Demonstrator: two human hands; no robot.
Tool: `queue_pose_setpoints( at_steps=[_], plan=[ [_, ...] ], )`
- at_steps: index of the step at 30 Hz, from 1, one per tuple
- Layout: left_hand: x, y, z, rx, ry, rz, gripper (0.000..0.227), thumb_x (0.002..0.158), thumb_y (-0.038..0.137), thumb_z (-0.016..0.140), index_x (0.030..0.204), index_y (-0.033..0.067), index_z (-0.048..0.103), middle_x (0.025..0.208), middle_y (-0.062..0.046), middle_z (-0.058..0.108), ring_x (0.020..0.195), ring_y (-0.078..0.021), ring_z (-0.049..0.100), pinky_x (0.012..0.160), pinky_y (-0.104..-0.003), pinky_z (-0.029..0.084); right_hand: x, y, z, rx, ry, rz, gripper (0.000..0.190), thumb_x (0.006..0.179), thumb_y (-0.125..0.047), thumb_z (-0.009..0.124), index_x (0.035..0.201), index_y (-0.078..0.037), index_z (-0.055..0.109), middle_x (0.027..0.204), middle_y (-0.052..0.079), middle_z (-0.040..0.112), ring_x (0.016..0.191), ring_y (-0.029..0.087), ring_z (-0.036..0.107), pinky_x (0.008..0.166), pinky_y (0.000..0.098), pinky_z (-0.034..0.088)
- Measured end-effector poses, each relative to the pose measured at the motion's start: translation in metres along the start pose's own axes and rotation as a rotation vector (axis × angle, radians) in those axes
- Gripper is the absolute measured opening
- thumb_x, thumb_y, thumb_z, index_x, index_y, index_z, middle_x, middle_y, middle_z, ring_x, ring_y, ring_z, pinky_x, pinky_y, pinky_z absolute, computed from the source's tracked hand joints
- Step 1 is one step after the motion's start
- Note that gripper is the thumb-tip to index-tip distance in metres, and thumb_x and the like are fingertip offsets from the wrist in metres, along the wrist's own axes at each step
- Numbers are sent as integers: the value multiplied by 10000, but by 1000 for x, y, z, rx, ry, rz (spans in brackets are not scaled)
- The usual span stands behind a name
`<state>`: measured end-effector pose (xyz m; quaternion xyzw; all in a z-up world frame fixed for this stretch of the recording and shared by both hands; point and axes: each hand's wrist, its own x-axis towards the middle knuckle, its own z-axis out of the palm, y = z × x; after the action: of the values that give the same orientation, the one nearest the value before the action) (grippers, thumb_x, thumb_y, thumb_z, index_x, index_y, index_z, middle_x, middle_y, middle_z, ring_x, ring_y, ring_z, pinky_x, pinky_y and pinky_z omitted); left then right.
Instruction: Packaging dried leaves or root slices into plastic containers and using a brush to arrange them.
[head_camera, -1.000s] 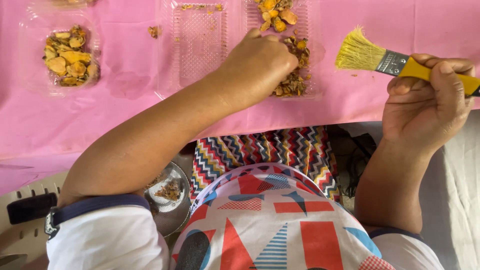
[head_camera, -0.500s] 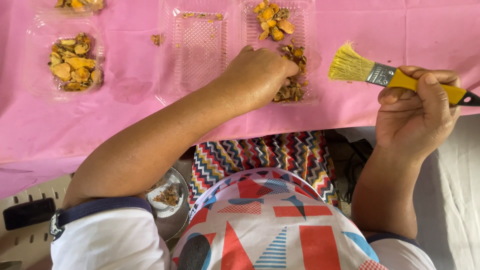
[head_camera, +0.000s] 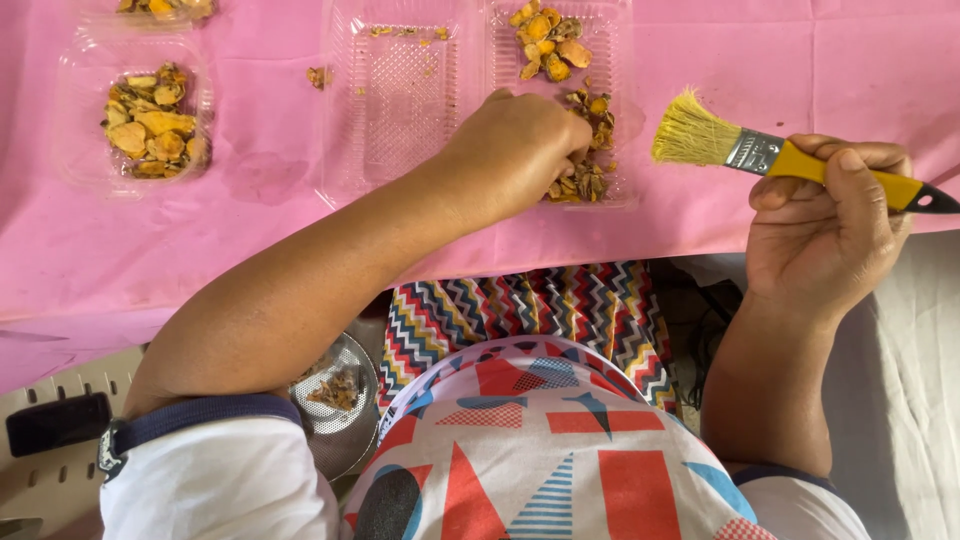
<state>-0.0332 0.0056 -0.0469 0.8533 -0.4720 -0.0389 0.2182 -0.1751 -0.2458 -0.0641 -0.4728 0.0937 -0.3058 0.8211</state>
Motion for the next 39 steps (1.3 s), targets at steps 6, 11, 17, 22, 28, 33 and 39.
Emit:
queue_pose_setpoints(
  at_steps=[6,11,17,22,28,33,39],
  plan=[
    [12,10,-33,-436,34,-300,35,858,179,816,870,199,791,878,38,801,818,-103,750,763,-296,583,1,1,7,-38,-27,-77,76,1076,-97,635,1021,-101,583,1082,212,687,587,273,589,589,318,557],
    [11,23,-49,-875,102,-472,92,865,74,783,955,78,765,908,-38,809,787,-97,779,766,-209,681,-19,12,43,-114,-216,-406,103,1108,-128,632,1117,-59,556,1117,236,659,740,304,668,564,343,586],
    [12,-3,-44,-1165,174,-574,155,839,-16,760,984,37,753,1177,-145,762,873,-177,752,763,-271,675,-34,10,65,-148,-471,-421,128,1060,-120,609,1073,0,568,1108,248,661,622,325,723,568,387,669],
    [9,1,-45,-1380,125,-522,183,852,-131,718,1004,-33,745,1053,-186,767,908,-229,753,851,-298,675,-7,10,60,-214,-261,-501,285,1081,-199,620,1098,55,491,1044,307,618,648,383,661,533,406,628],
    [4,6,-55,-1134,42,-469,140,843,-56,771,902,72,776,914,-78,790,866,-161,768,882,-301,687,-9,4,57,-193,-310,-470,182,1060,-128,567,1009,23,479,1040,324,583,493,357,568,470,390,588],
    [4,15,-72,-1021,30,-356,166,845,16,794,990,96,779,966,-69,808,903,-147,795,874,-255,684,22,10,39,153,-161,-107,79,1065,-29,596,994,-46,627,1038,250,699,631,326,643,554,323,591],
    [15,7,-93,-819,134,-298,40,915,108,747,942,120,721,941,-65,795,795,-111,787,752,-252,709,18,8,32,42,-393,28,81,1030,19,561,1007,13,638,1020,290,700,592,345,659,555,312,622]
  ],
)
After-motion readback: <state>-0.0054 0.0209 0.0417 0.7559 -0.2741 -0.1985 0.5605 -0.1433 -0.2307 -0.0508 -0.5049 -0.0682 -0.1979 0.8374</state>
